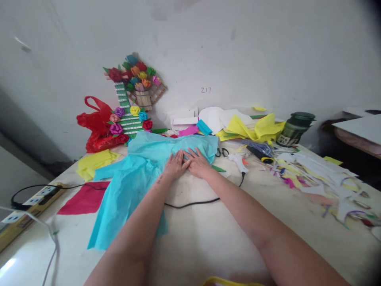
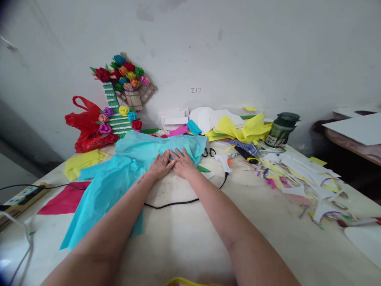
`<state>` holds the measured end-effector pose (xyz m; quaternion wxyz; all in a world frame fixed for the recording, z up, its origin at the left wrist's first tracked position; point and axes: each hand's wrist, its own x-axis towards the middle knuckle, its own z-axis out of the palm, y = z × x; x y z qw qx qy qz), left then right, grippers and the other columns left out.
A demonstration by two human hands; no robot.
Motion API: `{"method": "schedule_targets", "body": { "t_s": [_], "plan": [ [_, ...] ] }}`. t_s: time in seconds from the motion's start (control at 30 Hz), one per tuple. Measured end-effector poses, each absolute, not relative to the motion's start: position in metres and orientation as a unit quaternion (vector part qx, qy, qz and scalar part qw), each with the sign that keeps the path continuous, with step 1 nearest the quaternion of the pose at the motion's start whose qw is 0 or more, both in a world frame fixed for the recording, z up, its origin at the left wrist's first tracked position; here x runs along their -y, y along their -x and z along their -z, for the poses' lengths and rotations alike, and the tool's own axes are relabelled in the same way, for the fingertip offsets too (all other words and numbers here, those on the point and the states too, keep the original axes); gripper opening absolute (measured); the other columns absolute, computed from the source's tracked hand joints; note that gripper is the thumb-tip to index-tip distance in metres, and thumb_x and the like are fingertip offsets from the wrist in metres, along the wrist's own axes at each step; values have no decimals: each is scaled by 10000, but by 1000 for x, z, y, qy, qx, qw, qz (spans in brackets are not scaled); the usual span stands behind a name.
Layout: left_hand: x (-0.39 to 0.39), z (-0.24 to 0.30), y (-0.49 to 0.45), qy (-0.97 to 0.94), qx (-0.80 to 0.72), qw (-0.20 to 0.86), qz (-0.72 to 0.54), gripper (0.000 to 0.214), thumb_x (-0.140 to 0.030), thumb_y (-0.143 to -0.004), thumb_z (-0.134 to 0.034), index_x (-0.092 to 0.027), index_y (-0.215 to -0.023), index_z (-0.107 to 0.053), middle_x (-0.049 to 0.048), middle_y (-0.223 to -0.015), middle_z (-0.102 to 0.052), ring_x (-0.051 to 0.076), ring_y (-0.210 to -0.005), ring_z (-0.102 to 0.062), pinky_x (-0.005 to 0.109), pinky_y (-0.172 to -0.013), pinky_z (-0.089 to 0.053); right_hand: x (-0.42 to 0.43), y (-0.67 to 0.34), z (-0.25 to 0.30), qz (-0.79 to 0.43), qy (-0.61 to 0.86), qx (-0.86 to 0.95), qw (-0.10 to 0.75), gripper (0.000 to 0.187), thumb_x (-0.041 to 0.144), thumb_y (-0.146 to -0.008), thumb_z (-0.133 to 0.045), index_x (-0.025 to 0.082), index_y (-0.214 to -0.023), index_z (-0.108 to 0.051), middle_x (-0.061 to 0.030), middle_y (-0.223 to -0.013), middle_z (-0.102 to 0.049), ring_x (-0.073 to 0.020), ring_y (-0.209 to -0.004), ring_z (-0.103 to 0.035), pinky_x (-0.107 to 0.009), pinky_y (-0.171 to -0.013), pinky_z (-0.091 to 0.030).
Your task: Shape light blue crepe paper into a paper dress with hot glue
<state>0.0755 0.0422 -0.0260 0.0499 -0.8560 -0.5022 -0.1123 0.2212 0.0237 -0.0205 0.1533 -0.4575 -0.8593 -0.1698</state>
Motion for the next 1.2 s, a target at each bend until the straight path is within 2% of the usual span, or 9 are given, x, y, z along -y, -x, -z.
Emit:
{"method": "schedule_targets", "body": {
  "t_s": [0.13,0.3,0.43,0.57,0.7,0.83,0.97,1.2],
  "plan": [
    [-39,24,-72,863,491,61,104,663,-517,-851,-202,-93,-1361,-194,118,-1421,-196,184,-1320,-127,419,-1073,-62,-21,-222,23,161,470,852,165,419,327,-840,-375,239,-1239,-469,-44,-1424,-233,-273,-1305,-131,-499,-1042,-72],
    [-35,18,-71,862,497,61,78,668,-531,-846,-182,-99,-1352,-231,108,-1423,-197,187,-1318,-137,405,-1074,-74,-18,-233,14,138,479,845,194,366,230,-842,-354,190,-1143,-558,-43,-1368,-354,-216,-1284,-217,-424,-1048,-139],
    [-32,16,-73,858,502,87,66,695,-551,-837,-170,-85,-1348,-240,113,-1421,-199,181,-1316,-150,403,-1076,-58,-27,-242,-2,157,492,828,217,395,215,-860,-319,172,-1216,-484,-42,-1378,-336,-194,-1297,-183,-431,-1055,-106],
    [-31,16,-75,855,501,117,70,704,-561,-829,-166,-87,-1341,-262,115,-1410,-232,184,-1310,-174,412,-1076,-5,-37,-244,-6,188,482,838,174,420,279,-863,-350,178,-1264,-426,-42,-1407,-275,-219,-1309,-139,-472,-1053,-79],
    [-29,15,-75,851,507,119,64,707,-568,-821,-177,-94,-1336,-275,116,-1403,-250,197,-1307,-184,424,-1072,10,-39,-239,4,190,443,868,115,412,287,-858,-375,220,-1261,-427,-15,-1376,-340,-213,-1299,-183,-486,-1046,-123],
    [-27,10,-73,853,509,106,52,733,-585,-806,-202,-81,-1332,-276,133,-1397,-260,207,-1310,-175,439,-1065,23,-36,-238,15,195,439,869,119,410,273,-859,-374,223,-1264,-422,-13,-1360,-368,-217,-1291,-206,-490,-1032,-163],
    [-26,1,-76,851,520,71,30,818,-625,-764,-267,-46,-1340,-234,155,-1406,-219,228,-1313,-155,437,-1065,-14,-38,-239,19,194,435,869,130,405,269,-865,-361,222,-1263,-422,-10,-1361,-366,-217,-1289,-209,-484,-1032,-161],
    [-16,1,-91,838,545,-7,7,818,-631,-780,-177,-52,-1358,-183,140,-1430,-132,229,-1321,-103,409,-1060,-111,-40,-241,21,189,431,872,132,410,290,-870,-348,223,-1268,-416,-3,-1366,-359,-211,-1290,-199,-478,-1038,-148]
  ]
}}
